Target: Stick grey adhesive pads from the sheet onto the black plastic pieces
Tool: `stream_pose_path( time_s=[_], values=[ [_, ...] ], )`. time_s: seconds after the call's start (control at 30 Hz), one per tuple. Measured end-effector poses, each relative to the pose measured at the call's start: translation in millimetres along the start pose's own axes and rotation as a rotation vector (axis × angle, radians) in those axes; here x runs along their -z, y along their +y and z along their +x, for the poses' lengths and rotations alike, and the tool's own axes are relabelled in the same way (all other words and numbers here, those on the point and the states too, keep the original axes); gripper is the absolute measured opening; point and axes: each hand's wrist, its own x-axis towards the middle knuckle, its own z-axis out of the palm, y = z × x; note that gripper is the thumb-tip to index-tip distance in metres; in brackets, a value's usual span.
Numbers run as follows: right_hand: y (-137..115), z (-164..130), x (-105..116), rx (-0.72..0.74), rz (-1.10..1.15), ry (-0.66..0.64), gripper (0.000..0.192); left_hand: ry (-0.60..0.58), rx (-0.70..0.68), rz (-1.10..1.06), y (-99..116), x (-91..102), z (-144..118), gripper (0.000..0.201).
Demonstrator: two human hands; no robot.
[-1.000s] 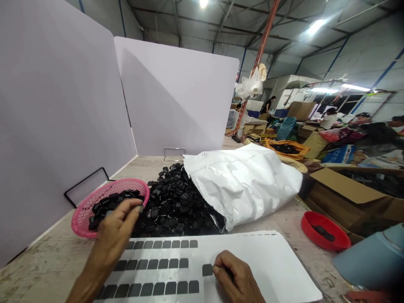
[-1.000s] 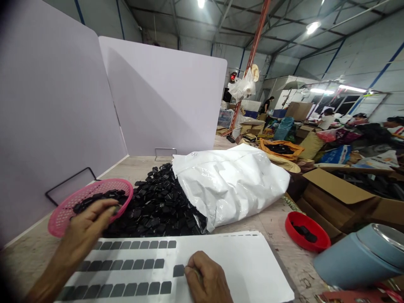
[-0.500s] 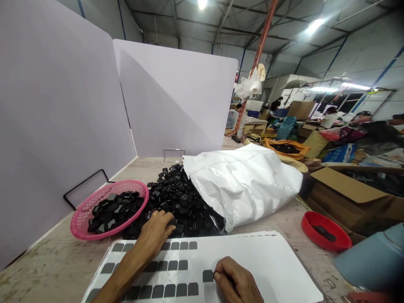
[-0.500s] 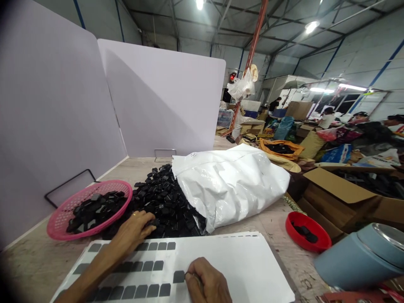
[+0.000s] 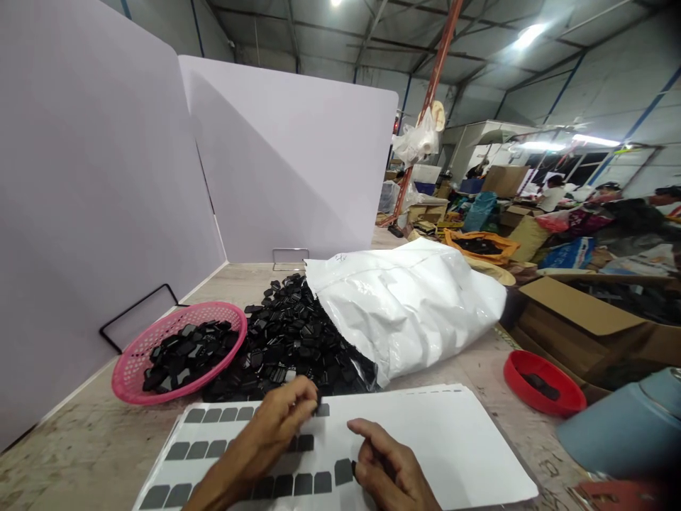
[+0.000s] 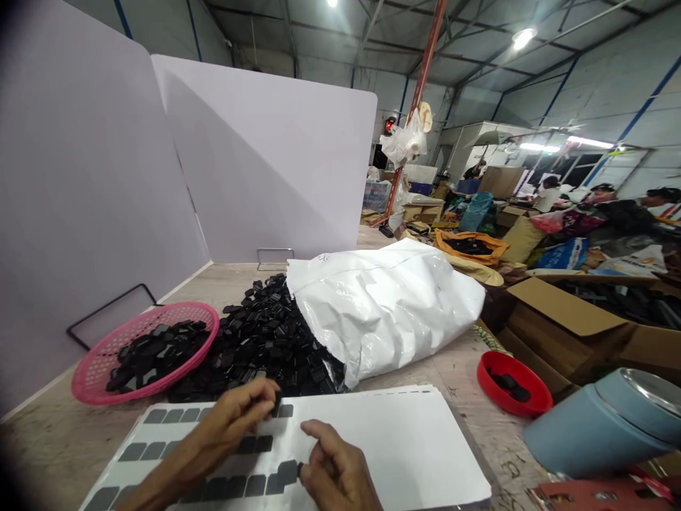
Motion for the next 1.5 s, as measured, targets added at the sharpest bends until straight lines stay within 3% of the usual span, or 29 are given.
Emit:
stream_pose_path(
  time_s=[0.1,0.23,0.33,0.53,0.67,0.77,0.83,1.0,1.5],
  values=[
    [1.7,0.9,-4.0,-0.012,0.136,-0.090,0.048,-0.171,0.132,-0.477,2.9,-27.3,-12.0,0.022],
    [4.8,1.5,-3.6,-0.056,0.217,-0.224,0.048,-0.181,0.148,-0.807,-13.4,-55.3,-15.8,0.035],
    [7.9,1.6,-2.7,-0.110,0.348,-0.276,0.044,-0.167,0.160,-0.924,-26.5,-67.4,-15.1,0.043],
    [14.1,1.4,-2.2,-0.135,0.290,-0.317,0.053,-0.093,0.254,-0.971,-30.1,-76.0,-15.2,0.042],
    [5.0,-3.0,4.2,-0.049,0.087,-0.095,0.041,-0.087,0.244,-0.961,-25.2,-73.2,-15.2,0.039],
    [0.0,-3.0,6.4,0.162,-0.195,0.122,0.028,-0.111,0.282,-0.948,-19.6,-71.2,-14.9,0.038],
    [0.8,-1.1,6.0,0.320,-0.363,0.177,0.022,-0.120,0.310,-0.953,-14.5,-70.3,-14.9,0.039],
    [4.4,2.0,5.2,0.505,-0.656,0.092,0.021,-0.119,0.347,-0.958,-5.8,-68.9,-14.3,0.040],
    [6.6,1.2,3.6,0.515,-0.780,0.063,0.020,-0.112,0.352,-0.925,-14.9,-75.7,-8.8,0.039]
  ],
)
